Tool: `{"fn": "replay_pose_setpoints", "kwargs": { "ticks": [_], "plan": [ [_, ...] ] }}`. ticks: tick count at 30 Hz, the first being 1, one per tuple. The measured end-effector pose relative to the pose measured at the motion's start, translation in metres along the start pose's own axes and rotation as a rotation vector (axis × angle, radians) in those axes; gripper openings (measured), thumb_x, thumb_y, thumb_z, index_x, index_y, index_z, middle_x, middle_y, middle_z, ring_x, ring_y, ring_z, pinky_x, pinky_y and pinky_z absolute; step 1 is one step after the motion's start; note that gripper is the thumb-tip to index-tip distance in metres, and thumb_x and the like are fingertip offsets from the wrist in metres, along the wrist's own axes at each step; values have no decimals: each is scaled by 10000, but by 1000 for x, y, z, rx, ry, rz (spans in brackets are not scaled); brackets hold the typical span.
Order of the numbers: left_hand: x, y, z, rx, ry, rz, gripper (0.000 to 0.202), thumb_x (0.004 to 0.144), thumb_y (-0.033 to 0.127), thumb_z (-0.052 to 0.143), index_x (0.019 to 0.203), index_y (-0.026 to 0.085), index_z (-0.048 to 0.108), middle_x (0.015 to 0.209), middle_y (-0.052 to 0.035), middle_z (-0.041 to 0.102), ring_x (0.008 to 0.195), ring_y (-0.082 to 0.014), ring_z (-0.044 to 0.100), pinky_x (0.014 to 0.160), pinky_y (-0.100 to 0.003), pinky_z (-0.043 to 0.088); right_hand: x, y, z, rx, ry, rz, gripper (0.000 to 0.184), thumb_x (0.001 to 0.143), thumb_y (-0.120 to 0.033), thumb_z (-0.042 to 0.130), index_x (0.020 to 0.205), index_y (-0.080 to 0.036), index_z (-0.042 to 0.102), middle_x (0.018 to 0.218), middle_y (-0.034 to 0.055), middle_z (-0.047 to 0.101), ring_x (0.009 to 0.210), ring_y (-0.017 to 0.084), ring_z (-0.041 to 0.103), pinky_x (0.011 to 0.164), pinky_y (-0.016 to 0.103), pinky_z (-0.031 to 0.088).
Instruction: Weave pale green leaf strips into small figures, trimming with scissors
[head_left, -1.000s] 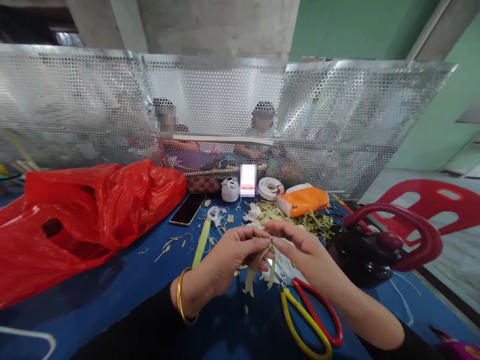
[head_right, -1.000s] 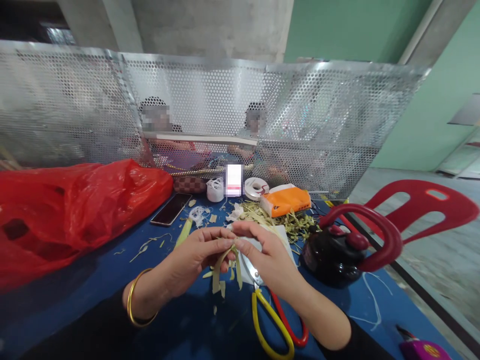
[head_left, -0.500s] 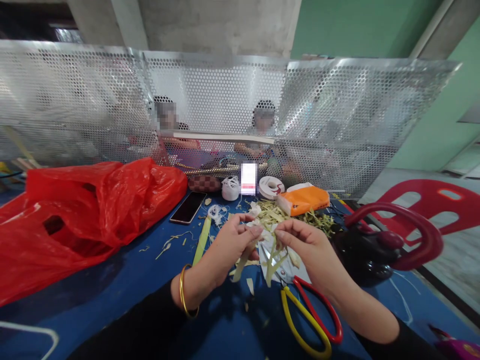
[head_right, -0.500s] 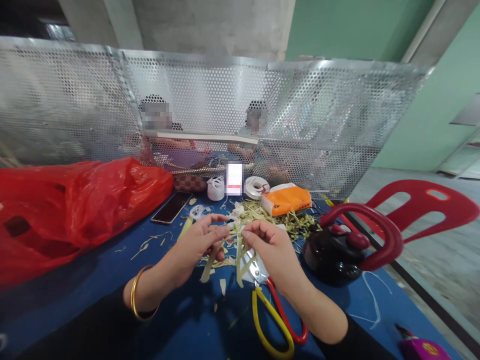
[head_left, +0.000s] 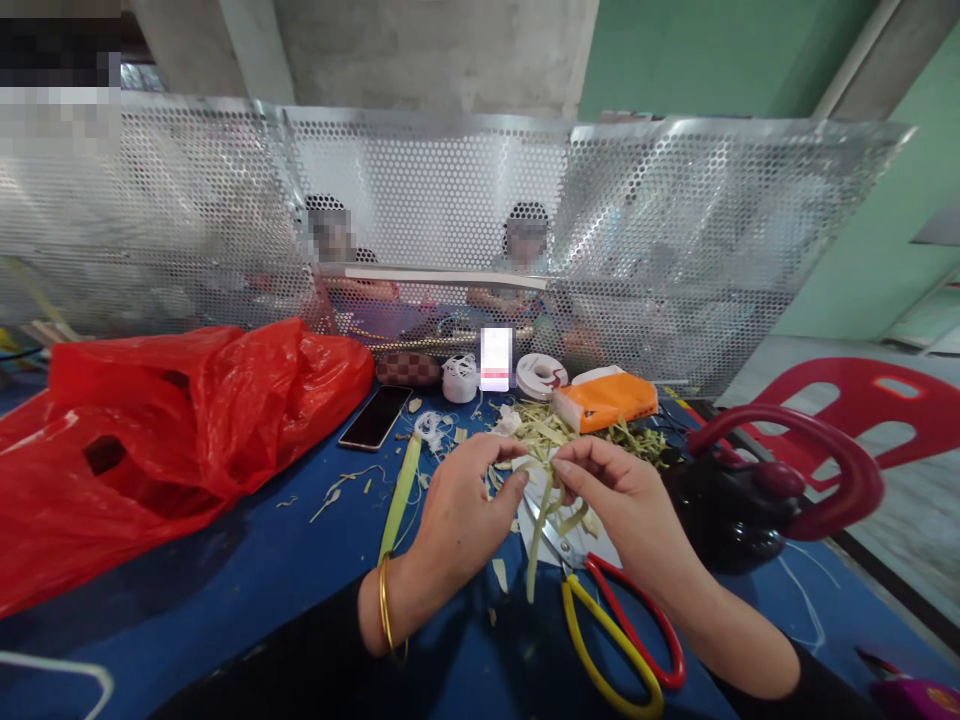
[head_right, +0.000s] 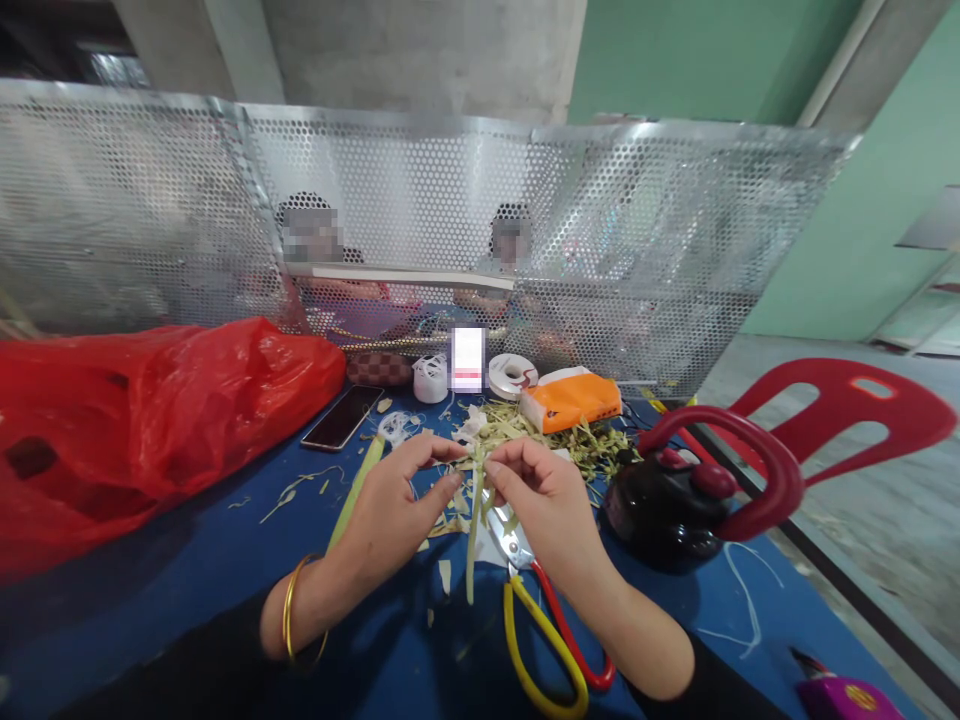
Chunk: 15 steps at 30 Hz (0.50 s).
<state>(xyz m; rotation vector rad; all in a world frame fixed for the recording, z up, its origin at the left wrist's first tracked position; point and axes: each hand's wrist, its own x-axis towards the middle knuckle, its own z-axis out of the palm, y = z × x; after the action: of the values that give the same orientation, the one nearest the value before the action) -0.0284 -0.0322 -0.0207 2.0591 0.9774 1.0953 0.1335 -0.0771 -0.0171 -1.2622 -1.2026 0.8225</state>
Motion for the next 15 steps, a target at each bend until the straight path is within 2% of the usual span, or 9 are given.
{"fn": "replay_pose_setpoints", "kwargs": {
  "ticks": [3, 6, 9, 15],
  "plan": [
    [0, 4, -2, -65, -59, 0, 226, 782, 157, 590, 997, 201, 648, 972, -42, 674, 950, -196, 597, 877, -304, 416, -1, -2, -1, -87, -39, -10, 138, 769, -312, 621, 727, -181, 612, 619, -21, 557, 551, 125, 495, 533, 256, 398],
    [0, 6, -2, -202, -184, -84, 320, 779, 203, 612, 1098, 188, 607, 851, -15, 649, 811, -170, 602, 753, -282, 452, -1, -1, -1, -194, -102, -27, 139, 784, -298, 590, 709, -183, 611, 577, -30, 516, 532, 119, 449, 511, 251, 361],
    [1, 3, 2, -277, -253, -154, 296, 778, 250, 628, 1065, 181, 621, 695, 30, 574, 644, -131, 551, 616, -246, 435, 1, 1, -2, -244, -173, -47, 139, 799, -288, 569, 727, -186, 630, 576, -26, 526, 534, 122, 452, 513, 252, 364],
    [2, -3, 7, -375, -225, -236, 443, 779, 202, 598, 1221, 216, 579, 591, 76, 485, 470, -80, 449, 480, -201, 391, 4, -1, -9, -269, -168, -85, 130, 793, -250, 597, 899, -203, 655, 712, -6, 626, 620, 138, 544, 576, 255, 440]
  ]
}}
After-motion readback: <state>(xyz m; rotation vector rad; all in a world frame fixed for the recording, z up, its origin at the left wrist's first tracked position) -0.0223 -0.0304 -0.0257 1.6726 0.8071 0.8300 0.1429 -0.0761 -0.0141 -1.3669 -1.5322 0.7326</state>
